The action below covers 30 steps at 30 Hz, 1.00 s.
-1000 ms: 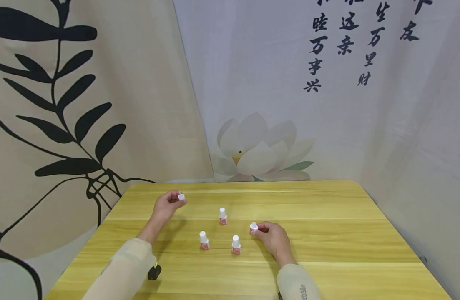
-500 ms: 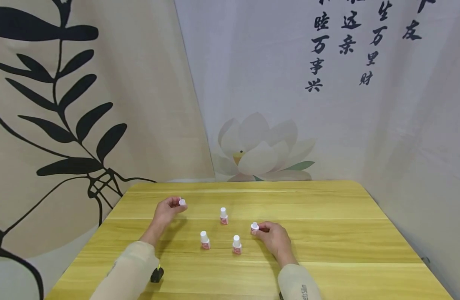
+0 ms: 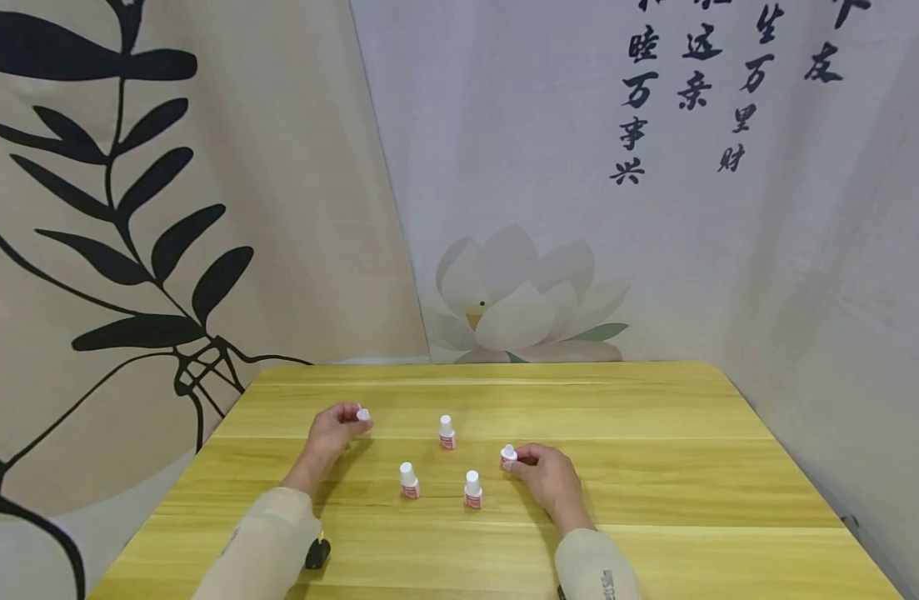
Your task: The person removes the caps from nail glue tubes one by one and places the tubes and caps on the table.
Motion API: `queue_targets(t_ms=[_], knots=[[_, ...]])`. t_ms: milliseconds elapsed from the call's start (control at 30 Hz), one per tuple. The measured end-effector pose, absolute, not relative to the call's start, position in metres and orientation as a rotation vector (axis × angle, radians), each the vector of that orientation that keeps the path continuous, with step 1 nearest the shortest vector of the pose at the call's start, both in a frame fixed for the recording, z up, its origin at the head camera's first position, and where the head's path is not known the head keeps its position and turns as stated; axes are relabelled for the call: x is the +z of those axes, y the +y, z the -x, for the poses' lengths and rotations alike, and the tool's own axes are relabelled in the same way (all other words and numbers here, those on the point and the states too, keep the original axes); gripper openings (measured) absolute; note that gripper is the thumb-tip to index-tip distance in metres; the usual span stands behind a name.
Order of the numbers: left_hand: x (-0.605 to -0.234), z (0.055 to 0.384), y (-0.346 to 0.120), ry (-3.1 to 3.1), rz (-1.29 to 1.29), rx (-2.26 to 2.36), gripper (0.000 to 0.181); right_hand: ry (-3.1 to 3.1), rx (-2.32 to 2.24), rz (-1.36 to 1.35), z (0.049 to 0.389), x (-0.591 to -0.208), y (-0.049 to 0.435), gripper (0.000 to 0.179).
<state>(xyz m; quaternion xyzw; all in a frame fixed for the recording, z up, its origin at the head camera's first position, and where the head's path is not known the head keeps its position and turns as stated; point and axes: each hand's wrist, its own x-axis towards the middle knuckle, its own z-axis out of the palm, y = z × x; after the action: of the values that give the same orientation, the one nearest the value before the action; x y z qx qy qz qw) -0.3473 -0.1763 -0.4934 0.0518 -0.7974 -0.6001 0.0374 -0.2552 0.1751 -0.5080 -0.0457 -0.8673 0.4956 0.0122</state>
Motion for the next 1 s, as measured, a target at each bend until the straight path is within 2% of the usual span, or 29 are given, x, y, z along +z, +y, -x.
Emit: queue_targets(t_ms=[367,1000], knots=[[-0.509,0.349,-0.177,-2.500,-0.166,-1.776,0.022,-2.697,1.552,0.151,0.256,-0.509,0.175,0.018],[-0.512,0.346,-0.176,-2.621,-0.113,-1.604,0.024,-2.713,1.553,0.138,0.255,-0.506,0.174,0.018]])
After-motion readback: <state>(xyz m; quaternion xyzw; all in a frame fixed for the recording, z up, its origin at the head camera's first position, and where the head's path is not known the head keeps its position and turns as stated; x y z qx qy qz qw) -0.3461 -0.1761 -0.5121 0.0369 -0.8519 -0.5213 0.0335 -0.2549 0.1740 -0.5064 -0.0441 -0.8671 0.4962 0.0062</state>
